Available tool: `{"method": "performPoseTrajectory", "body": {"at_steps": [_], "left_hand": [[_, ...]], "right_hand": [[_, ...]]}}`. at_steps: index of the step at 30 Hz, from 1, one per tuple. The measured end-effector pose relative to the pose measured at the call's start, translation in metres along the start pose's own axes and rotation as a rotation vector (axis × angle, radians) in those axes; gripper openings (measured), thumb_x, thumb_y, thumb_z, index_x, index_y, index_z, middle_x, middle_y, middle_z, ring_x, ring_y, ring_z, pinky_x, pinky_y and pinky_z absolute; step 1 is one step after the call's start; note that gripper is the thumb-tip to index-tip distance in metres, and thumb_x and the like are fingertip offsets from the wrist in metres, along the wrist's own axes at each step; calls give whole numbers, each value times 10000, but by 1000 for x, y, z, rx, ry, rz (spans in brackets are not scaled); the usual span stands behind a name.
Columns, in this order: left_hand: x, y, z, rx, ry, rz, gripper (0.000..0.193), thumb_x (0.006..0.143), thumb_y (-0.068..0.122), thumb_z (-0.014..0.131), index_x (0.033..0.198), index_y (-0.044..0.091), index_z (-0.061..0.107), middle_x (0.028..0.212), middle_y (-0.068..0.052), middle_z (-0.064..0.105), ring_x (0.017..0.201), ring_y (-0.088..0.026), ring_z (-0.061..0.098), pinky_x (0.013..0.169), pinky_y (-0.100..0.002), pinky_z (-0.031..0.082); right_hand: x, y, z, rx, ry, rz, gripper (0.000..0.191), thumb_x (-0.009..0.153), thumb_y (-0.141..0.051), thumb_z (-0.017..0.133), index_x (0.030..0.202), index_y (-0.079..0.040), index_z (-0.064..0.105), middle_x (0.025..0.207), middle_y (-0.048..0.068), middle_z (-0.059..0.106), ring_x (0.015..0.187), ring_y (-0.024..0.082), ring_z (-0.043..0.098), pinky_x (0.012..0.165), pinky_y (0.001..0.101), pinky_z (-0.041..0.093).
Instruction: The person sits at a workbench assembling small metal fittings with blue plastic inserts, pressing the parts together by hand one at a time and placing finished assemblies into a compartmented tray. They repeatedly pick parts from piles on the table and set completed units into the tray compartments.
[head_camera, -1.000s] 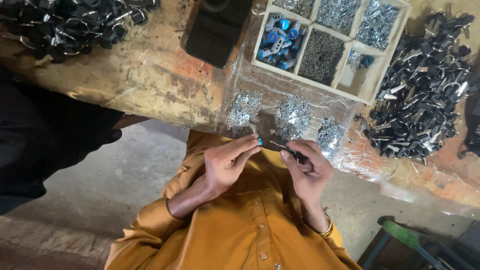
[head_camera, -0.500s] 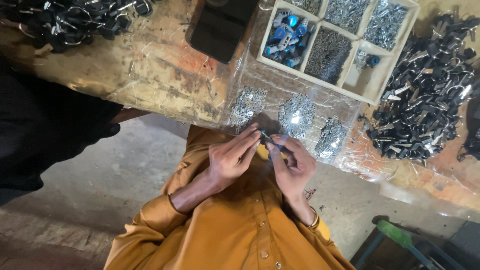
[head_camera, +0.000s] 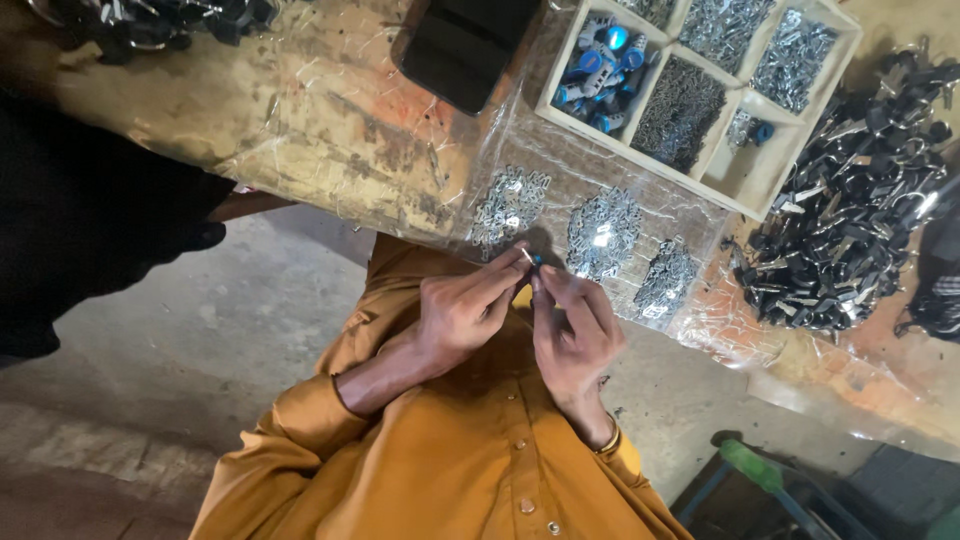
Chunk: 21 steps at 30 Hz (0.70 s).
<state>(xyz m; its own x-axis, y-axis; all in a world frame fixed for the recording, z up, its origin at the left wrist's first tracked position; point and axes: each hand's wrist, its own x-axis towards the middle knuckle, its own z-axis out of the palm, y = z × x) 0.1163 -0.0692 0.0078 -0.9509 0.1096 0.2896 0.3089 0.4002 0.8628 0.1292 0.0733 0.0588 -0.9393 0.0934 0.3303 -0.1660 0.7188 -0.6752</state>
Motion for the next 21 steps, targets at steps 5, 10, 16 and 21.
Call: {"method": "performPoseTrajectory", "body": {"at_steps": [5,10,16,21], "left_hand": [[-4,-6,-3,8,-51,2,476,761,-49,698,1219,80,726,1338,-44,695,922,-205,777,684,-298,612],[-6,-10,-5,11,-101,-7,572,705,-57,669,1253,96,727,1367,-33,684,828,-199,760,633,-311,592],[-8,-14,-5,3,-94,10,566,704,-47,666,1252,85,711,1374,-29,675,839,-205,767,629,-314,588],[-9,-14,-2,22,-64,6,467,759,-34,692,1209,86,721,1349,-23,693,839,-193,773,625,-297,591]], "right_hand": [[1,-7,-2,-57,-61,55,259,906,59,806,1128,-68,767,993,82,724,774,147,698,636,287,522],[3,-9,-2,-72,-97,49,296,901,63,777,1160,-79,761,1006,80,721,805,159,716,657,288,547],[3,-8,0,-57,-117,40,298,918,72,747,1177,-75,752,1040,77,718,846,155,728,689,281,573],[1,-2,0,-78,-121,46,281,905,61,773,1150,-77,767,1003,69,721,758,115,688,595,254,512]]}}
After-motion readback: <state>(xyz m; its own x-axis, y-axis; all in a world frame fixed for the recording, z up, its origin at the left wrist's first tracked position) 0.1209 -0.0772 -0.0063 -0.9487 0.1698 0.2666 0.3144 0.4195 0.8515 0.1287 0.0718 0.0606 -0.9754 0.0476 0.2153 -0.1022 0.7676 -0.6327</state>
